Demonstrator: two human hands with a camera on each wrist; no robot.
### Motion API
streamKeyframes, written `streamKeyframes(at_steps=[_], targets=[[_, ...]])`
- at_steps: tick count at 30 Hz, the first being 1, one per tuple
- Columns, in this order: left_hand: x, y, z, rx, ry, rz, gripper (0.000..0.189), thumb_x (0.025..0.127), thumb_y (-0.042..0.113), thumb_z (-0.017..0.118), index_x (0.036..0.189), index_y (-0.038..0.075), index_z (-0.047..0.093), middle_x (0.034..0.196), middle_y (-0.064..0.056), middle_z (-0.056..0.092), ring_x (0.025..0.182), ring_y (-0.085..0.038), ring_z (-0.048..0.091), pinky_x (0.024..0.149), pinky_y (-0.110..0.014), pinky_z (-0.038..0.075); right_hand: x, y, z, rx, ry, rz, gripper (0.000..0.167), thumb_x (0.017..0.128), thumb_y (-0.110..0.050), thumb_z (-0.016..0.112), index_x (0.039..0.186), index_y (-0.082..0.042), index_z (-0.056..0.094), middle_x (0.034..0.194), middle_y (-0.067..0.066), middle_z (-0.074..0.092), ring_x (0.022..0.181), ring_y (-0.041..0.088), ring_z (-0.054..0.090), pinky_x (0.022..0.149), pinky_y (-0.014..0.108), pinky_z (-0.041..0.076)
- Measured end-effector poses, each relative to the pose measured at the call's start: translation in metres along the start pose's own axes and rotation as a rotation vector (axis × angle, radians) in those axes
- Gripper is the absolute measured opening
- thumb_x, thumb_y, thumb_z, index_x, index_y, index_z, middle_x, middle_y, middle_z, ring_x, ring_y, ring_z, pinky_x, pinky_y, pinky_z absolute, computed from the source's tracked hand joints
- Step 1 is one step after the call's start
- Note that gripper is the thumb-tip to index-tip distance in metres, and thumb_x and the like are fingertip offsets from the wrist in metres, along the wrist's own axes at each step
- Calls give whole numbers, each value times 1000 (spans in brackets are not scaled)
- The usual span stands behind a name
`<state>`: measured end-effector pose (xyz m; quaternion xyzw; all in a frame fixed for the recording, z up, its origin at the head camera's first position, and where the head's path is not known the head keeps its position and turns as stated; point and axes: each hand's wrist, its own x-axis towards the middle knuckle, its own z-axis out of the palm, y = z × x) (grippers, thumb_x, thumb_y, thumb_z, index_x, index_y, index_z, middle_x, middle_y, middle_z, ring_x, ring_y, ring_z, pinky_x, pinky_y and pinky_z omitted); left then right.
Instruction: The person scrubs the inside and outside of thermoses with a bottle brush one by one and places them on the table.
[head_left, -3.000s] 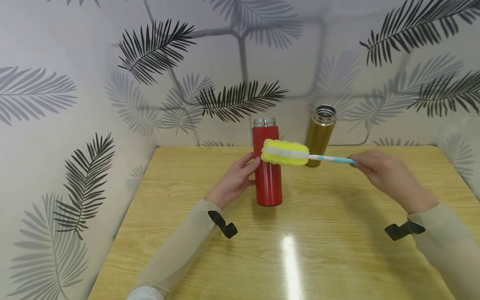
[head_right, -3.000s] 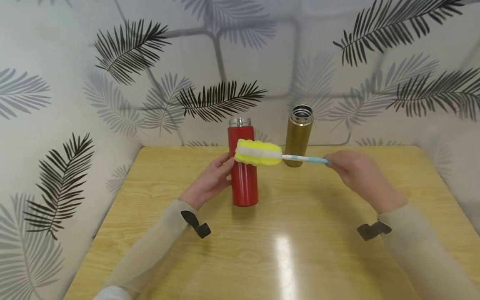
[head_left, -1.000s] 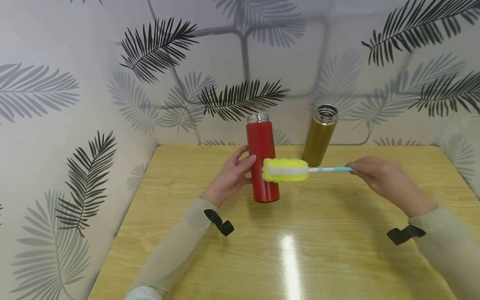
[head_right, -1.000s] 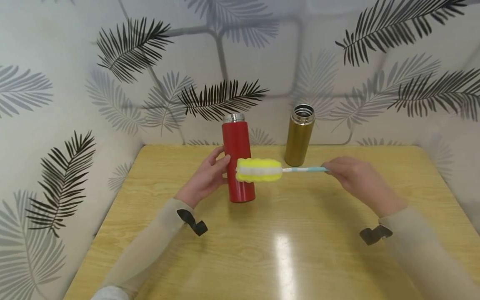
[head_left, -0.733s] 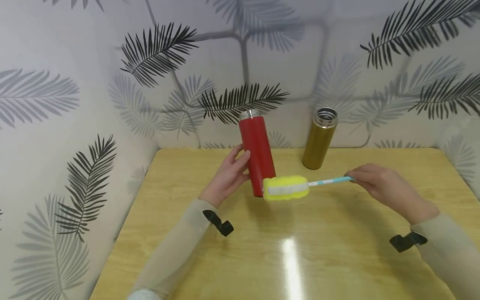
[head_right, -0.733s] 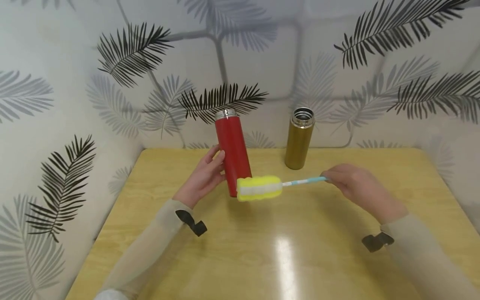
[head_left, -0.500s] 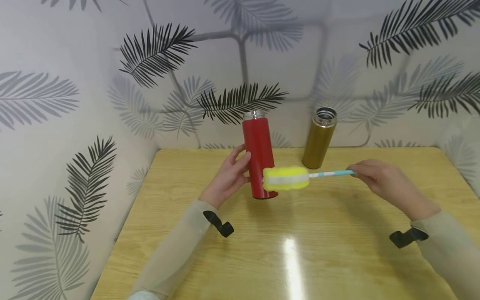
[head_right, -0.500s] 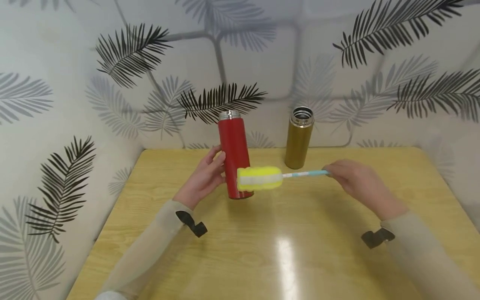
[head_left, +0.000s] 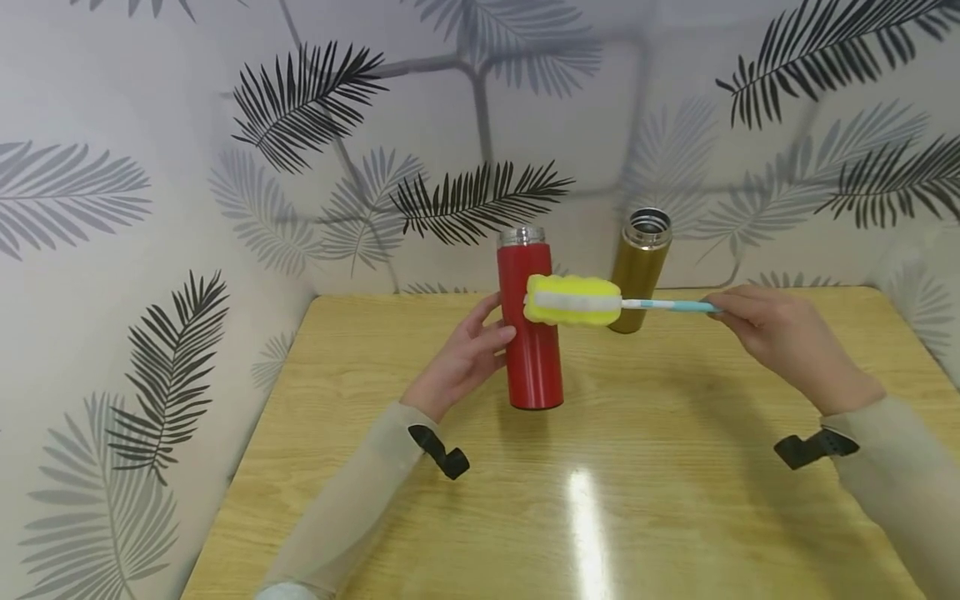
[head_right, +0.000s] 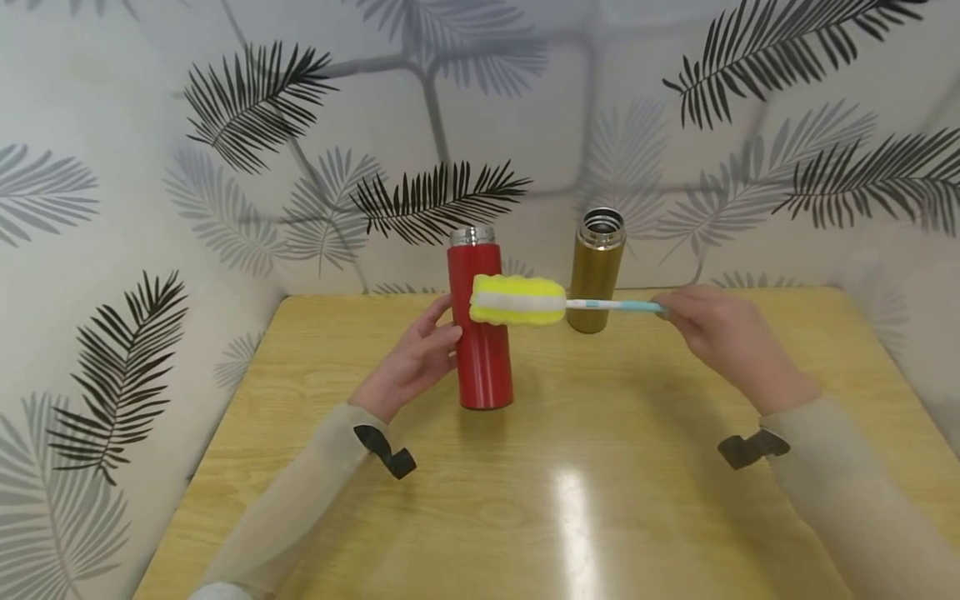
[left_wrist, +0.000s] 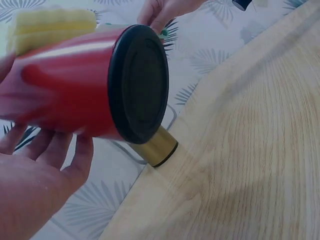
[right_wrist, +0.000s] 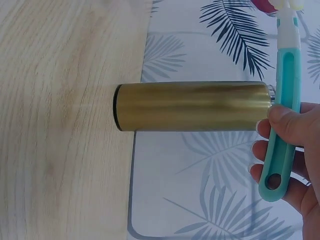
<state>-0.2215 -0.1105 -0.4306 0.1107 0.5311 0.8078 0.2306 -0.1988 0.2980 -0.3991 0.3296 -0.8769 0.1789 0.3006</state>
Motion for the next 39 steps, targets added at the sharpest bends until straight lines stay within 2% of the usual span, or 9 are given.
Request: streamKeyframes(at_steps=[5,9,11,13,17,19,22,32,39], targets=[[0,0,2,66,-1,-34,67,102,5,55,161,19,30,147,-17,53,130,-28,55,115,-46,42,3,-2,0,-8,-5,2,64,108,-50,38,112,1,76,95,14,75,77,31,71,64,47,55],[0,-1,4,86,23,-51,65,101,7,59,158,17,30,145,-18,54,126,-27,59,114,-45,44,7,-4,-1,-10,13,18,23,101,-15,69,114,2,76,95,16,75,77,33,70,63,51,55],[0,-1,5,78,29,-50,61,102,7,58,156,16,30,143,-17,55,123,-25,59,113,-43,45,8,-4,-1,-10,27,25,29,86,5,80,114,2,76,94,16,75,77,34,70,62,52,55],[0,-2,5,66,23,-43,58,104,6,55,156,15,32,143,-16,55,124,-24,58,113,-42,44,8,-4,-1,-11,31,28,38,78,11,83,114,1,76,94,16,75,77,33,70,62,52,55],[1,-1,2,56,11,-36,54,108,7,50,159,16,34,147,-15,52,130,-25,54,118,-47,38,6,-4,1,-3,23,13,20,99,-14,71,112,0,77,93,13,75,77,30,70,62,48,54],[0,-1,2,71,11,-38,54,109,9,50,160,16,34,150,-16,51,134,-26,51,120,-50,36,4,-4,2,9,18,1,41,107,-34,54,112,1,77,94,13,75,79,30,71,65,46,54],[0,-2,0,88,14,-41,54,110,14,49,162,15,33,152,-15,50,137,-26,50,120,-52,36,1,-5,5,14,13,-16,65,108,-51,37,110,0,77,93,12,75,79,30,72,65,46,55],[0,-2,-3,9,49,23,44,111,22,49,154,18,38,144,-6,54,130,-21,51,109,-38,45,-21,-6,17,54,-63,-79,66,109,-51,34,107,-1,79,92,7,76,80,26,72,65,45,58],[2,2,-8,-30,51,45,50,109,27,55,156,18,41,149,-10,53,133,-25,52,111,-43,46,-29,-7,20,68,-92,-96,66,110,-50,33,108,-2,78,94,3,75,81,23,72,66,38,57]])
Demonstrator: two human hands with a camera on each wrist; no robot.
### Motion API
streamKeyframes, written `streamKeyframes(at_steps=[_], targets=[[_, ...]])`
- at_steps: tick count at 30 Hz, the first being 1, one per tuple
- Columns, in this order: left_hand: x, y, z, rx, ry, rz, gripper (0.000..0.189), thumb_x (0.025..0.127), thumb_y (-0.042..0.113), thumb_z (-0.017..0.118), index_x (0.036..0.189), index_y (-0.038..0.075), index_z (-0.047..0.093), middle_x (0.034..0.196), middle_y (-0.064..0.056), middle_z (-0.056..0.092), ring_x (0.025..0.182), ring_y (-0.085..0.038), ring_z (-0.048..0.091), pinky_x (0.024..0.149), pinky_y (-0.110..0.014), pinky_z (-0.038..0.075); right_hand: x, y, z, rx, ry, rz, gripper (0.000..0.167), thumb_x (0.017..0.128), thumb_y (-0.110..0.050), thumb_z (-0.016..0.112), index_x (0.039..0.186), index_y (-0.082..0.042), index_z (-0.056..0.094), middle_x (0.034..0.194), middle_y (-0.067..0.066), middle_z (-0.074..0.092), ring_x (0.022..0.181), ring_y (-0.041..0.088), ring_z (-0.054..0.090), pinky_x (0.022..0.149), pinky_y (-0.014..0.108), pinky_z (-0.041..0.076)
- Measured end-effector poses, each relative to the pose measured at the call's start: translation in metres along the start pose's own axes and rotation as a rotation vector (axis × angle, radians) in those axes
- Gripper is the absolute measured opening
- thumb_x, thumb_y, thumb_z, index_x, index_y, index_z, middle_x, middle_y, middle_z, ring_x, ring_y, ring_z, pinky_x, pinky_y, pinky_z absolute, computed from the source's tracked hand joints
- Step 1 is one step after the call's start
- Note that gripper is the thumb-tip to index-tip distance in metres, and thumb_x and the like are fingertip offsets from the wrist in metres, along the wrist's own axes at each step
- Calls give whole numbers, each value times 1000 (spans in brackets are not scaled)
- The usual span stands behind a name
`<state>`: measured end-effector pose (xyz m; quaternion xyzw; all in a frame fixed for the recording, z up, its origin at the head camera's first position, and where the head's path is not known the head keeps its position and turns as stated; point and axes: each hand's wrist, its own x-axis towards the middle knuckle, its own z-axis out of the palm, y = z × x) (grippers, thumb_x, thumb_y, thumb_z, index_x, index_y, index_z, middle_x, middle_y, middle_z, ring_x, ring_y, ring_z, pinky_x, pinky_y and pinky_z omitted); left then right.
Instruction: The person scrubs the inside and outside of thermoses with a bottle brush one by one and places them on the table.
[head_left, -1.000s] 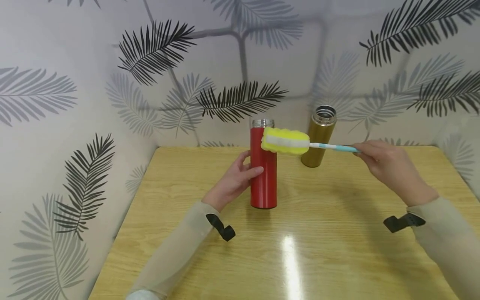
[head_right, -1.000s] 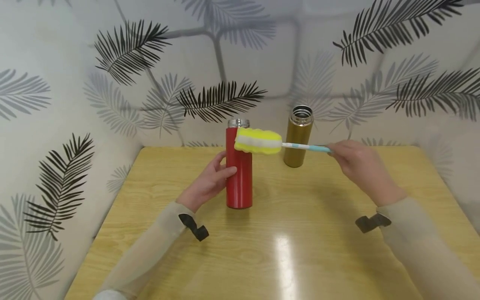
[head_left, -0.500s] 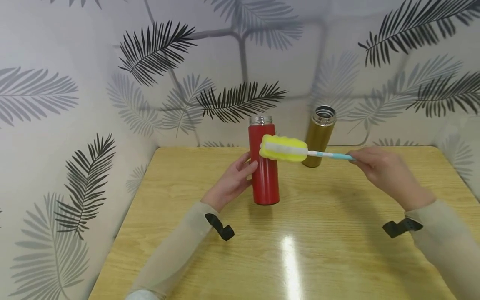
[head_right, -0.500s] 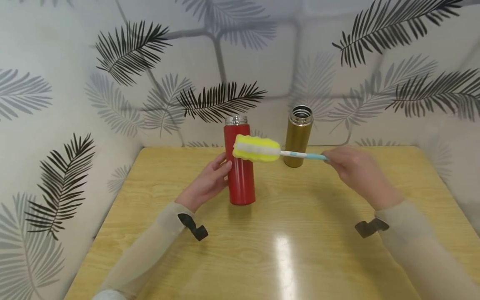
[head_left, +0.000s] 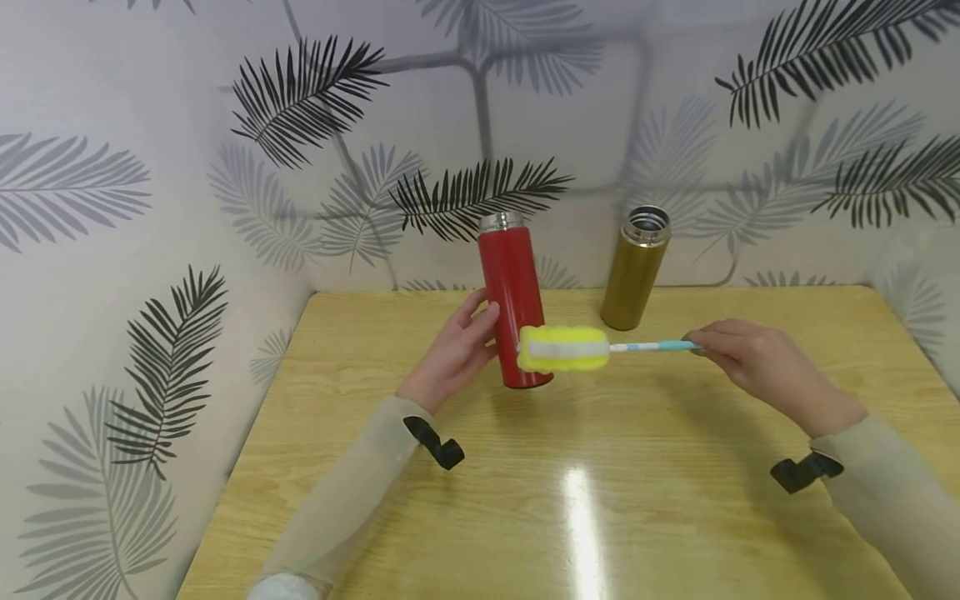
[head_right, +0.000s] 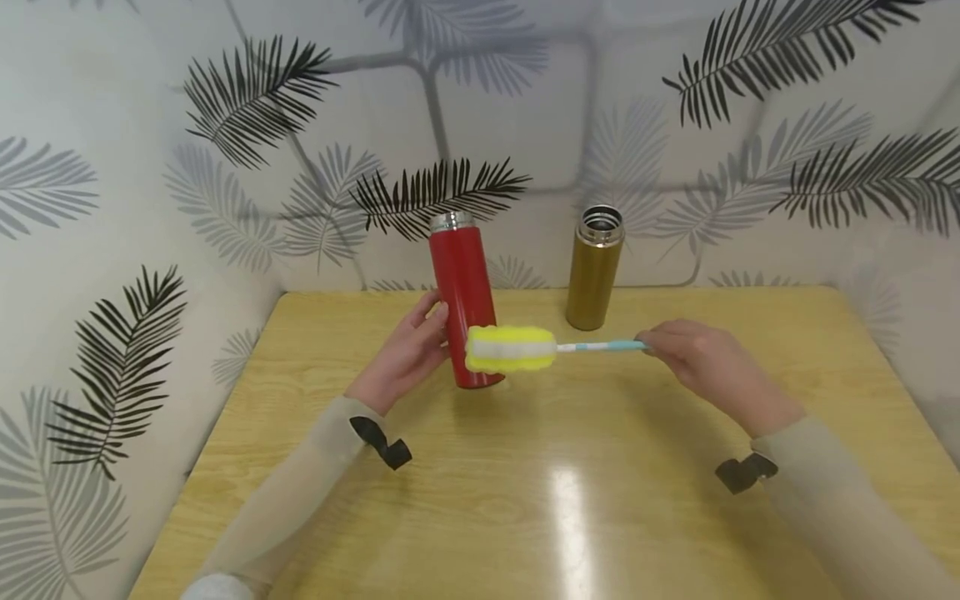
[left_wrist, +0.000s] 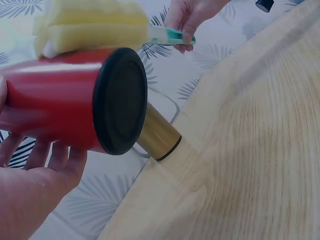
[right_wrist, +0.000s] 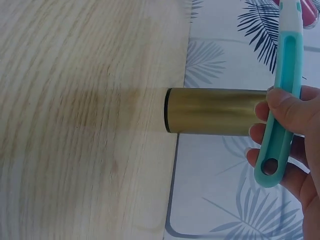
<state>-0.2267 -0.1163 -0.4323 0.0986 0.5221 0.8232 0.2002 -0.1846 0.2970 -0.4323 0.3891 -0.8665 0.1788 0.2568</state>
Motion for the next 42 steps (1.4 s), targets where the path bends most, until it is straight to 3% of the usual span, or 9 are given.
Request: streamKeyframes(at_steps=[7,11,22,25,28,31,33,36,42], targets=[[4,6,-2,-57,53,9,41,112,22,47,152,23,43,141,-7,57,123,-25,59,101,-40,52,0,1,-1,21,-17,-18,65,110,-49,32,110,-4,78,97,2,75,83,22,72,69,33,56],[3,5,-1,-71,36,8,41,112,22,48,152,24,43,136,-6,59,114,-23,61,95,-37,54,3,1,-3,10,6,-3,65,110,-49,33,110,-2,78,96,3,75,83,24,71,70,36,56],[-4,-10,-1,-65,-146,-3,60,105,39,61,156,18,37,128,0,62,112,-18,62,93,-35,53,22,2,-15,-37,94,74,64,107,-52,37,110,-3,77,93,9,76,80,26,71,68,42,53],[-6,-11,1,-75,-201,-3,76,96,50,70,156,18,35,131,-1,60,116,-19,60,94,-35,53,27,2,-19,-59,104,70,65,108,-52,36,110,-1,77,91,10,75,78,27,71,65,44,53],[-8,-11,4,-49,-207,-18,97,82,56,81,157,20,30,134,-3,57,120,-20,58,98,-36,53,30,0,-21,-70,111,67,63,108,-49,38,110,0,77,92,12,75,77,29,71,64,46,54],[-9,-11,7,1,-175,-42,114,72,59,88,161,22,27,136,-3,56,122,-20,58,99,-38,53,32,-2,-22,-67,118,74,33,106,-27,59,111,2,77,93,13,76,79,30,72,65,45,53],[-9,-11,8,22,-160,-56,119,70,60,89,163,21,25,136,-3,56,123,-20,57,100,-38,52,34,-4,-24,-64,127,82,18,95,-6,75,111,2,77,93,14,76,79,31,72,66,44,53],[-9,-11,8,41,-143,-57,121,69,63,88,163,18,26,137,-3,55,124,-20,56,102,-38,51,37,-6,-25,-73,137,99,40,74,15,83,111,3,77,91,14,75,78,30,72,66,42,51],[-7,-9,5,108,-121,-35,120,70,67,85,162,12,31,138,-5,55,124,-19,56,104,-36,49,37,-6,-23,-66,138,119,36,76,12,84,110,1,78,93,13,76,80,29,72,68,41,51]])
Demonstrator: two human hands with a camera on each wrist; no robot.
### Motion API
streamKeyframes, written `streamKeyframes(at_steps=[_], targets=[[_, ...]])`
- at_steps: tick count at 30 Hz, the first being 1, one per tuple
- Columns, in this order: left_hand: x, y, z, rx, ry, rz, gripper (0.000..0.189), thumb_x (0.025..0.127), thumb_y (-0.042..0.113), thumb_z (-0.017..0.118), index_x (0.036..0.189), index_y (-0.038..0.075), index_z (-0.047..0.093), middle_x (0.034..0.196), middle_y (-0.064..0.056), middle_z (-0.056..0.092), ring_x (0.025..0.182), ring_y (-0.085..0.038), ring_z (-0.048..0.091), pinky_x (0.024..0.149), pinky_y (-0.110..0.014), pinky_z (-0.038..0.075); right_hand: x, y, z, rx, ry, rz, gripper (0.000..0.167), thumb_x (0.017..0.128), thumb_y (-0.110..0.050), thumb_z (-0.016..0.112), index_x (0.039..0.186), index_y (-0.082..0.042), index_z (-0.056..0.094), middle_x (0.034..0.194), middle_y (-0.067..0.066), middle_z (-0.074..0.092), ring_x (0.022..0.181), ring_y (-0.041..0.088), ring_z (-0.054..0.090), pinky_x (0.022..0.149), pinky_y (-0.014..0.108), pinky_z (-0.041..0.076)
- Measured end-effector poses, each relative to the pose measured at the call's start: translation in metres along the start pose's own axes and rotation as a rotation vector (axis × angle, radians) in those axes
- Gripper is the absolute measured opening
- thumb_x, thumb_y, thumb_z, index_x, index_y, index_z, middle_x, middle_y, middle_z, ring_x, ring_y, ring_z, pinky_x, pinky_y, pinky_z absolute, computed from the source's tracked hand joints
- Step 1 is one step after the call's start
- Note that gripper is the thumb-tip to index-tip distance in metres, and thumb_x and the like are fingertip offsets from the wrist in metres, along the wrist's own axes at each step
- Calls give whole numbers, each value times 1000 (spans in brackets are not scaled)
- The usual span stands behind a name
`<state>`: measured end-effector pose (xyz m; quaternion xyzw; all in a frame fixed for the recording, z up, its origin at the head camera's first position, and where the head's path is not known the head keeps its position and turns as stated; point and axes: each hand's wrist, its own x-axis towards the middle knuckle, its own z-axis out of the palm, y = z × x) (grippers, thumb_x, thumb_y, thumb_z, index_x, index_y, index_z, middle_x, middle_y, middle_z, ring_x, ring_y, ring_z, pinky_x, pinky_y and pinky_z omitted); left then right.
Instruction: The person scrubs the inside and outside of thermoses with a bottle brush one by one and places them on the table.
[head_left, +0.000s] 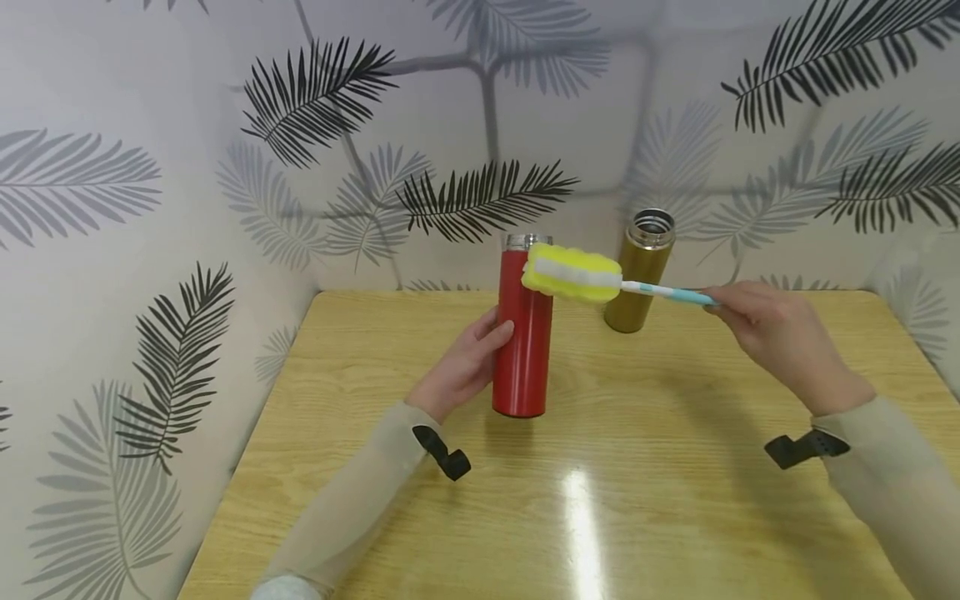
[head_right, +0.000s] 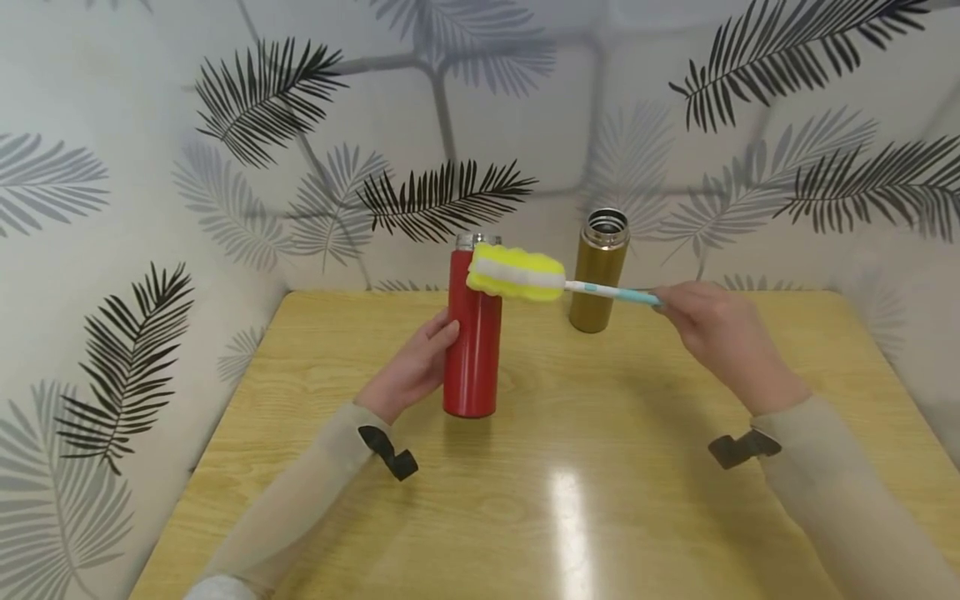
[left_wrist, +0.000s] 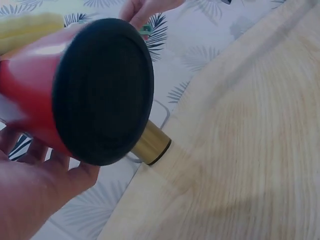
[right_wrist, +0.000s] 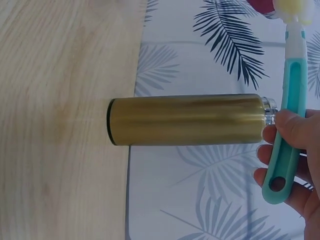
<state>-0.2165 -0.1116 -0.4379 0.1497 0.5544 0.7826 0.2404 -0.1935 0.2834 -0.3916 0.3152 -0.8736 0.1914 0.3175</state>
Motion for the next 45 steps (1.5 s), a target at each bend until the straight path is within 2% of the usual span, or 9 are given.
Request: streamKeyframes(at_steps=[2,3,7,8,15,25,28,33,45], targets=[[1,1,-1,6,11,3,119,70,67,86,162,14,31,138,-4,56,124,-19,57,104,-36,49,-2,0,3,13,-10,-9,19,92,-4,78,110,1,78,93,12,77,81,30,72,69,42,52],[1,1,-2,-1,14,5,118,69,66,86,161,15,32,137,-4,56,124,-19,57,104,-36,49,-4,0,4,22,-14,-13,20,98,-14,72,110,1,78,93,12,77,81,30,72,69,43,53],[1,2,-4,-42,37,18,107,69,62,87,152,19,36,130,-1,60,121,-19,58,104,-38,49,-7,0,8,43,-27,-40,63,106,-49,40,110,1,78,92,11,76,80,29,72,68,44,54],[1,3,-4,-53,42,19,105,69,62,88,151,19,37,128,-1,61,121,-19,58,104,-40,48,-8,0,9,46,-34,-41,64,107,-51,39,109,0,78,92,10,76,80,29,72,68,44,54],[-1,7,-6,-57,85,15,109,69,65,85,155,19,36,130,1,60,125,-18,54,111,-44,42,-17,1,16,51,-94,-94,66,109,-52,36,106,-2,79,92,7,76,80,26,72,67,44,58],[0,9,-9,-57,91,59,106,78,63,78,160,14,33,144,-7,51,129,-22,51,105,-40,47,-29,-1,21,81,-138,-124,65,109,-51,34,107,-3,79,95,4,76,82,24,73,69,41,57],[-1,11,-9,-84,113,56,88,91,53,73,160,13,35,144,-8,53,130,-23,52,106,-42,47,-32,0,20,79,-156,-128,65,109,-51,33,106,-5,80,95,3,77,83,24,73,69,41,57],[-1,14,-8,-102,142,24,50,112,29,49,158,12,39,146,-10,54,132,-24,53,107,-48,46,-37,1,20,70,-172,-140,66,109,-50,31,106,-6,79,96,3,77,82,23,73,67,41,58],[-1,7,-2,23,123,-33,46,113,24,46,157,11,42,139,-7,58,123,-21,58,104,-45,48,-28,0,14,33,-100,-79,67,109,-52,34,106,-2,78,93,7,76,81,27,72,68,44,57]])
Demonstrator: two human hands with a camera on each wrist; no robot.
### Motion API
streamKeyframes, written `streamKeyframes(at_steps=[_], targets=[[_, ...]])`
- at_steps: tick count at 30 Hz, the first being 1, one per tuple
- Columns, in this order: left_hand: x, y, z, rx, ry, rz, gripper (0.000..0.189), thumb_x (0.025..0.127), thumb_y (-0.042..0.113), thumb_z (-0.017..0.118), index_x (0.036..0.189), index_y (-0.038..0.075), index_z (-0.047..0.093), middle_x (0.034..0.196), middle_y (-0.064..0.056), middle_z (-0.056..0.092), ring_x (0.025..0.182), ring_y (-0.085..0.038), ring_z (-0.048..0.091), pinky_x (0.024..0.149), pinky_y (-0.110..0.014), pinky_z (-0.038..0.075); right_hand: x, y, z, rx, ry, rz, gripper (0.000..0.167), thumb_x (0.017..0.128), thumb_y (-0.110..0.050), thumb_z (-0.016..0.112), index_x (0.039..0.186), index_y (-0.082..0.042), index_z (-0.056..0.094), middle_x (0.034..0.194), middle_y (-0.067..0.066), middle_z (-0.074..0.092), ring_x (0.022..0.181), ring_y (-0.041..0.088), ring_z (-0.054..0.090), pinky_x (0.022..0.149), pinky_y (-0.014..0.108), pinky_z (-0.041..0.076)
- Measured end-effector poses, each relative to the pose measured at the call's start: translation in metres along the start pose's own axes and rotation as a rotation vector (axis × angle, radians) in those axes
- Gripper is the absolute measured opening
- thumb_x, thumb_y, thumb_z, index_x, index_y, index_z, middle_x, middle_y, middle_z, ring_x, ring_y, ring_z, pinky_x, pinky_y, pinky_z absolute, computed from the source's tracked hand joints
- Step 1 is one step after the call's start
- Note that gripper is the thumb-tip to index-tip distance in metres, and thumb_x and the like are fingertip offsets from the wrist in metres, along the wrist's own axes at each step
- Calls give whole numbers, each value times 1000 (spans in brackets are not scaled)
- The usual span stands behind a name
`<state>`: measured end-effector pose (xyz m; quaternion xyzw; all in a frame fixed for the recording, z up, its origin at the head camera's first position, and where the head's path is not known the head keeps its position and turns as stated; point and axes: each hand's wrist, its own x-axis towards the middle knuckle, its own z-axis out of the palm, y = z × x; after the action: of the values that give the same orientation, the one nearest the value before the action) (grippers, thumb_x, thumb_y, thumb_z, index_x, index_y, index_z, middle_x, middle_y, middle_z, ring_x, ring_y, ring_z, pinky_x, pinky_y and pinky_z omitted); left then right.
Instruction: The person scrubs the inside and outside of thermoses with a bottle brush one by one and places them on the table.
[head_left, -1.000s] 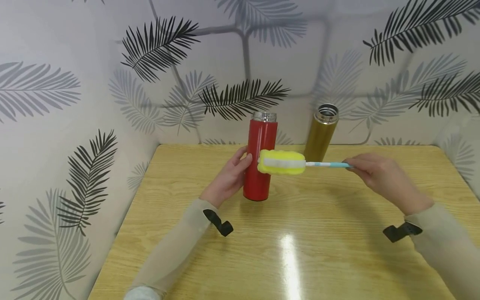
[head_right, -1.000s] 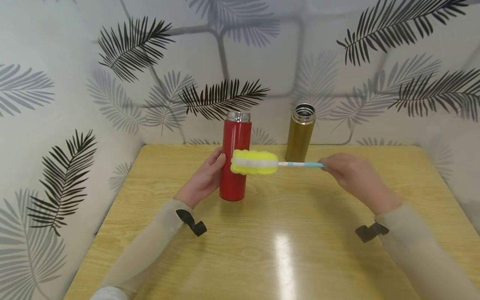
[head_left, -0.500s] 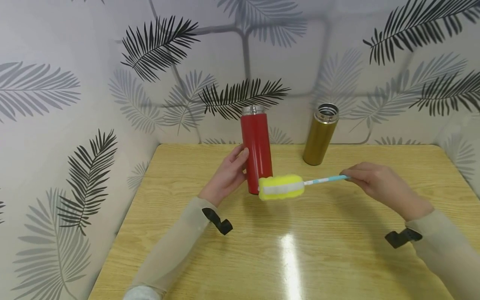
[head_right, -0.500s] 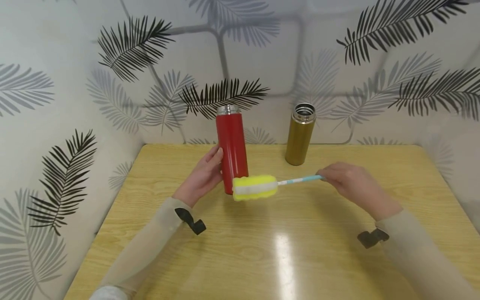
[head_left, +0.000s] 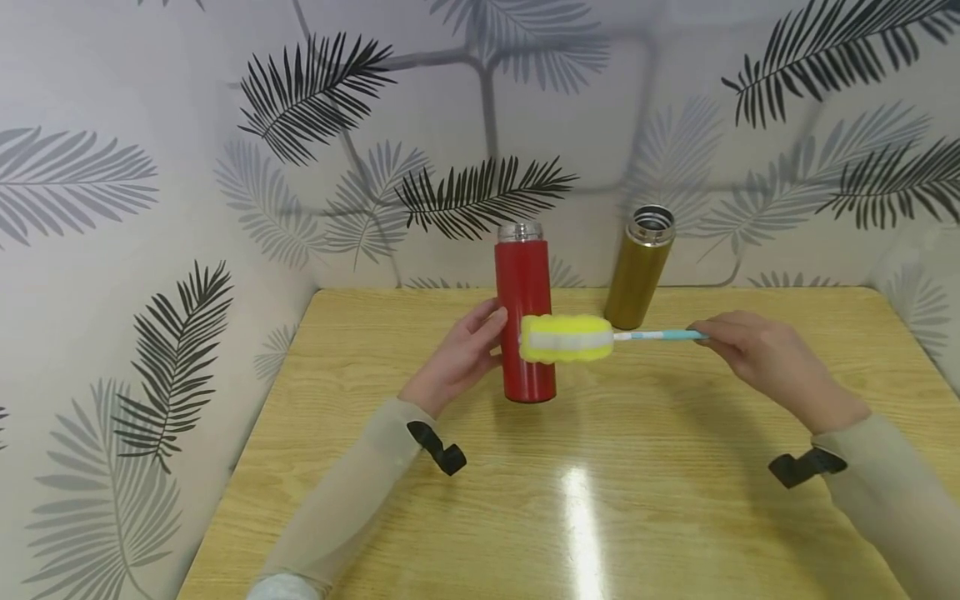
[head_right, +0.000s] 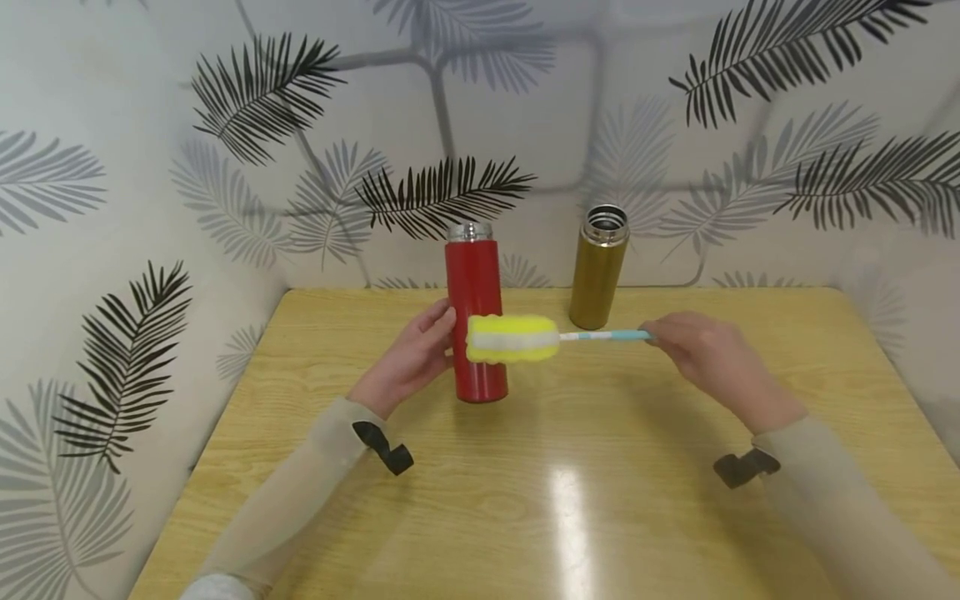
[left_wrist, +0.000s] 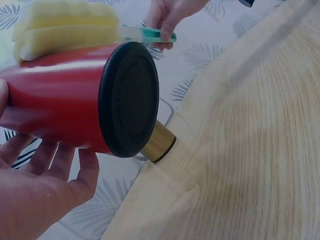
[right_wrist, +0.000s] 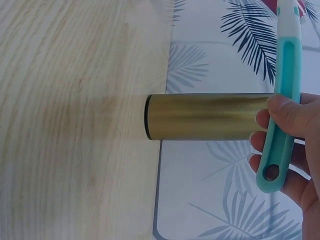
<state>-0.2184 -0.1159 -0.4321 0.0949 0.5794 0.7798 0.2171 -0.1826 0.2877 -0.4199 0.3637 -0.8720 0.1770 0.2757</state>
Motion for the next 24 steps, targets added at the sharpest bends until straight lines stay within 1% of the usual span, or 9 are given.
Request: streamKeyframes(at_steps=[5,8,12,15,17,19,20,22,24], targets=[[-3,-2,3,33,-51,-2,50,111,25,51,157,9,38,131,-5,62,120,-20,58,100,-43,49,5,2,-3,-4,36,34,67,108,-53,36,108,-1,78,92,10,77,79,28,73,65,46,57],[-3,-4,4,51,-68,-1,50,111,23,52,156,9,38,128,-4,62,118,-20,59,97,-44,50,9,3,-6,-15,66,53,68,108,-54,36,109,0,78,91,11,77,78,30,73,65,47,56],[-3,-5,6,56,-69,-5,46,112,17,48,156,9,39,131,-6,62,117,-20,60,96,-45,52,13,3,-9,-27,110,65,65,109,-52,39,108,1,77,89,12,76,76,30,72,65,45,53],[-2,-6,7,51,-78,-6,46,112,15,45,157,8,38,134,-9,61,118,-20,61,96,-47,53,16,1,-10,-21,124,70,63,110,-51,41,108,1,77,89,12,76,76,29,72,65,43,52],[-2,-6,8,42,-88,-4,49,112,20,48,158,8,37,136,-11,60,119,-21,61,97,-46,52,17,0,-10,-16,126,73,63,110,-52,40,107,0,77,90,12,76,77,30,72,66,43,51],[-2,-6,8,22,-106,6,60,109,34,56,160,9,35,139,-12,58,121,-21,59,99,-45,51,17,-1,-9,-9,119,72,64,109,-52,40,107,0,77,90,12,77,79,31,72,68,43,52],[-2,-6,8,8,-114,9,70,105,43,61,161,9,34,142,-12,56,123,-21,57,101,-44,50,17,-1,-9,-4,112,69,64,109,-52,40,108,0,78,91,12,77,80,31,73,68,43,53],[-1,-5,8,-21,-139,18,92,94,57,70,162,10,30,148,-13,52,128,-22,54,106,-44,48,16,-2,-8,2,95,59,64,109,-52,40,108,-1,78,91,11,76,80,31,73,69,44,54],[-1,-4,9,-46,-166,28,107,85,64,75,163,10,28,152,-13,47,134,-23,50,112,-44,44,15,-2,-6,6,76,49,64,109,-52,39,109,0,78,92,11,76,81,30,73,69,44,55]])
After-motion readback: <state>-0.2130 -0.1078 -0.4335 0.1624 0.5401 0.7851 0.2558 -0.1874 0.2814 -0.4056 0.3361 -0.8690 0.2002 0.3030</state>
